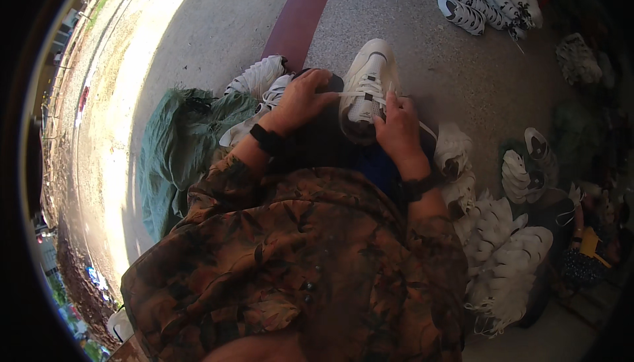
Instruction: Lacing and organizing shoe uppers during manufacturing process.
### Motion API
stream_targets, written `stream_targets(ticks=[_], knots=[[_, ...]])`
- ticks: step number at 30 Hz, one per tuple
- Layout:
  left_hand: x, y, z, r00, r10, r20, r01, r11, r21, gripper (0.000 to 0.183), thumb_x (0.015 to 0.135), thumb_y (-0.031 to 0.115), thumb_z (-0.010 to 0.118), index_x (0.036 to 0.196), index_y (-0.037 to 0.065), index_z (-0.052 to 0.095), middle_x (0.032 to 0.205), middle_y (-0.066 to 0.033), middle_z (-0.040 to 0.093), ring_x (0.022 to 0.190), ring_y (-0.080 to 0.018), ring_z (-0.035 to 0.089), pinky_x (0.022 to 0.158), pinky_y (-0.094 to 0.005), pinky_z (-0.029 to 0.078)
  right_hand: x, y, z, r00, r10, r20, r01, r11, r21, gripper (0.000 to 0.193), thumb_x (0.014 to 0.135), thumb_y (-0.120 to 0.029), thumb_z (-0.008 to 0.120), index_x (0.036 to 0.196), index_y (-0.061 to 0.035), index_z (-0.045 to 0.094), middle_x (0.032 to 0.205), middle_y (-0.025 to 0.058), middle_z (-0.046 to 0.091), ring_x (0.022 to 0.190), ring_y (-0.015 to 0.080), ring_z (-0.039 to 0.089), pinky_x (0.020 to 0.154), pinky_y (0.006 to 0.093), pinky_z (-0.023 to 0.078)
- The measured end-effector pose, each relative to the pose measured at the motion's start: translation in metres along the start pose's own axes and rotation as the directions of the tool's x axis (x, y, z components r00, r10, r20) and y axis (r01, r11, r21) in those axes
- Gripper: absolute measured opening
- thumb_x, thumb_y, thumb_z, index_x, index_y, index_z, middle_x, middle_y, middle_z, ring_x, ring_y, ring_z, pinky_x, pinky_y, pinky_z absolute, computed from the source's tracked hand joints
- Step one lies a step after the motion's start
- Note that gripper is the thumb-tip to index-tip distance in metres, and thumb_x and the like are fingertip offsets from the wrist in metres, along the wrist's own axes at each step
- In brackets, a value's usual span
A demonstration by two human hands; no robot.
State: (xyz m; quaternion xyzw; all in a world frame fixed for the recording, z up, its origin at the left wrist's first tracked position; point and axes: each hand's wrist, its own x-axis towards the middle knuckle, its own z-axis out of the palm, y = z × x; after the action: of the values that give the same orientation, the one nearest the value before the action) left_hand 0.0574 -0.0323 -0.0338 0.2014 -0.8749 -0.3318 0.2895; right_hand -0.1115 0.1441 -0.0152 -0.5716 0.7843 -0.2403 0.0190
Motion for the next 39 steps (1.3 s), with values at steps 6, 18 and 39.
stream_targets(ticks=[6,18,39], knots=[[0.022,0.036,0.037,0.961,-0.129,0.245,0.066,0.966,0.252,0.034,0.074,0.018,0.061,0.102,0.000,0.057,0.095,-0.0182,0.060,0.089,-0.0355,0.060,0.078,-0.0441,0.048,0.014,0.003,0.016,0.994,0.110,0.029,-0.103,0.980,-0.173,0.034,0.084,-0.007,0.048,0.116,0.0034,0.047,0.087,0.0258,0.053,0.084,0.0431,0.056,0.074,0.0454,0.047],[0.025,0.038,0.038,0.996,0.063,0.063,-0.075,0.977,0.199,0.013,0.075,0.022,0.062,0.081,0.011,0.065,0.076,-0.0086,0.063,0.075,-0.0291,0.063,0.066,-0.0404,0.049,0.011,0.005,-0.004,0.996,0.060,-0.060,-0.064,0.995,-0.074,0.019,0.079,-0.013,0.059,0.096,-0.0057,0.059,0.076,0.0174,0.059,0.074,0.0373,0.059,0.065,0.0461,0.047],[0.018,0.047,0.037,0.969,-0.077,0.235,0.016,0.967,0.253,0.034,0.076,0.025,0.062,0.097,0.000,0.055,0.077,-0.0167,0.064,0.080,-0.0352,0.063,0.072,-0.0424,0.049,0.007,0.014,-0.004,0.997,-0.073,-0.021,0.074,0.995,0.069,0.026,0.077,-0.009,0.061,0.101,-0.0037,0.051,0.078,0.0216,0.058,0.076,0.0434,0.057,0.067,0.0499,0.045]])
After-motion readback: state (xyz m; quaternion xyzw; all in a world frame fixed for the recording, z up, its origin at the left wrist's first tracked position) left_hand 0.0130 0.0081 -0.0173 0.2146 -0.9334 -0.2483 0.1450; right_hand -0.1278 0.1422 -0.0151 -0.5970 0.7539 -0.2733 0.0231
